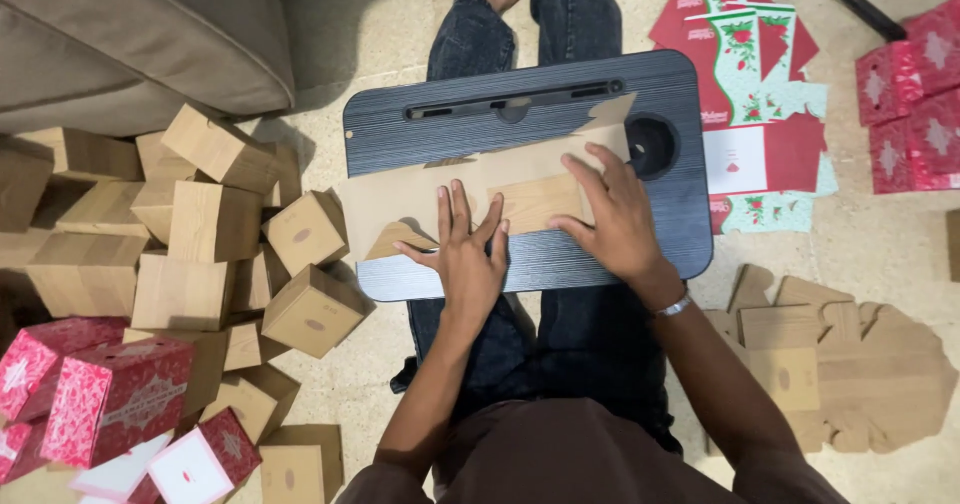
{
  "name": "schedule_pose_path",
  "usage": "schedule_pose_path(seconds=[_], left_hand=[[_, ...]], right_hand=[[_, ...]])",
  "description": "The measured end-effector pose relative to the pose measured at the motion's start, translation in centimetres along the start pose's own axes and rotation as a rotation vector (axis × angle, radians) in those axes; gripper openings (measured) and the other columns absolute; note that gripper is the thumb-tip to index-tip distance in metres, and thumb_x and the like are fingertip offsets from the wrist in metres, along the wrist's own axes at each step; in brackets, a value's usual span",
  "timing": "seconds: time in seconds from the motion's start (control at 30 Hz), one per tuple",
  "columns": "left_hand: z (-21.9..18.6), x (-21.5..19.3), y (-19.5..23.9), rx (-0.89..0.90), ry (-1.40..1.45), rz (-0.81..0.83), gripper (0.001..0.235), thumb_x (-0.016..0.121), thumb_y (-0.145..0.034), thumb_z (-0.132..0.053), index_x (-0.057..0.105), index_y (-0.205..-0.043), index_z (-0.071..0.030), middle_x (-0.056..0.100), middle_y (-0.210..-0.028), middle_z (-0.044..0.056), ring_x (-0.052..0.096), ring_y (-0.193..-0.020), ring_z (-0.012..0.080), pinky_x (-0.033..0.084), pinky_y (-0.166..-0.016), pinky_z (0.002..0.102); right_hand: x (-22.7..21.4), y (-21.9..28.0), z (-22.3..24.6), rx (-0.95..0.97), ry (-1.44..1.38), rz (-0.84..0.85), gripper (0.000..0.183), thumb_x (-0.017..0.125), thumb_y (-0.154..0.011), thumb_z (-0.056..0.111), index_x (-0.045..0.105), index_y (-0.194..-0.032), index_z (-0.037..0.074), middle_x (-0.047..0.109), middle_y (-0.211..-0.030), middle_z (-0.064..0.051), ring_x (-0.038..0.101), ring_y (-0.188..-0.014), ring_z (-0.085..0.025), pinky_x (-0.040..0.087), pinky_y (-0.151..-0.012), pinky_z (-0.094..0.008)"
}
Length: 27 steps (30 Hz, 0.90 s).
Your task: The person sits on the floor and folds flat cardboard pieces into small boxes using a lap tray. They fold the sides, tuck flaps, and close the lids, placing finished boxes aside.
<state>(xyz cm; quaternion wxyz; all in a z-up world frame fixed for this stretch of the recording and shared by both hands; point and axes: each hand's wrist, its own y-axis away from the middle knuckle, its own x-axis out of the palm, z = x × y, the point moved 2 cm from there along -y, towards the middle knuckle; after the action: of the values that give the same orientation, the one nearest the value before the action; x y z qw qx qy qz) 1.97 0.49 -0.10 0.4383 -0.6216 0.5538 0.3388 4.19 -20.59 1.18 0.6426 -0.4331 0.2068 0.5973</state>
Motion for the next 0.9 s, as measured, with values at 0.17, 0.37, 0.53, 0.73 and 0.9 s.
schedule_pose_path(seconds=[0.17,0.37,0.53,0.73,0.9], left_hand=[[0.8,-0.9,-0.1,0.007,0.031,0.074,0.037,0.059,-0.100,-0.035,0.065,-0.136,-0.028,0.035,-0.165,0.005,0.026,-0.155,0.0227,-0.007,-0.095,0.088],[2.7,-0.6,-1.1,0.061,0.209,0.099,0.046,0.070,-0.093,-0.038,0.064,-0.131,-0.014,0.050,-0.153,0.010,0.038,-0.148,0.0269,-0.014,-0.097,0.082],[1.8,-1.9,-2.8,0.081,0.191,0.102,0.029,0.077,-0.088,-0.037,0.073,-0.101,-0.012,0.055,-0.137,0.007,0.041,-0.139,0.0334,0.011,-0.104,0.077],[1.9,-2.5,-4.3,0.140,0.131,0.152,0.020,0.077,-0.088,-0.032,0.069,-0.087,-0.014,0.052,-0.128,0.004,0.036,-0.131,0.0322,0.006,-0.097,0.081],[2.5,-4.5,-4.4,0.267,0.379,0.295,0.026,0.075,-0.090,-0.026,0.059,-0.078,-0.010,0.053,-0.132,0.008,0.035,-0.137,0.0350,-0.003,-0.105,0.078]], right_hand=[[-4.6,4.0,-1.8,-0.116,0.014,0.519,0.118,0.070,-0.052,0.086,0.048,-0.151,0.026,0.031,-0.167,-0.007,0.020,-0.154,-0.042,0.011,-0.113,-0.072],[-5.8,5.4,-4.4,-0.188,0.041,0.397,0.021,0.072,-0.088,0.044,0.078,-0.100,0.028,0.066,-0.139,0.002,0.046,-0.145,-0.029,0.022,-0.119,-0.067],[-5.3,3.8,-4.0,-0.177,-0.040,0.333,0.054,0.074,-0.071,0.064,0.074,-0.112,0.029,0.059,-0.146,0.002,0.046,-0.142,-0.030,0.021,-0.120,-0.061],[-6.2,3.6,-3.8,-0.168,-0.105,0.438,0.079,0.079,-0.064,0.063,0.068,-0.131,0.022,0.054,-0.153,-0.003,0.039,-0.146,-0.033,0.015,-0.123,-0.060],[-4.8,5.7,-5.9,-0.195,-0.192,0.370,0.046,0.080,-0.079,0.023,0.071,-0.124,0.021,0.073,-0.125,0.000,0.054,-0.134,-0.031,0.026,-0.118,-0.059]])
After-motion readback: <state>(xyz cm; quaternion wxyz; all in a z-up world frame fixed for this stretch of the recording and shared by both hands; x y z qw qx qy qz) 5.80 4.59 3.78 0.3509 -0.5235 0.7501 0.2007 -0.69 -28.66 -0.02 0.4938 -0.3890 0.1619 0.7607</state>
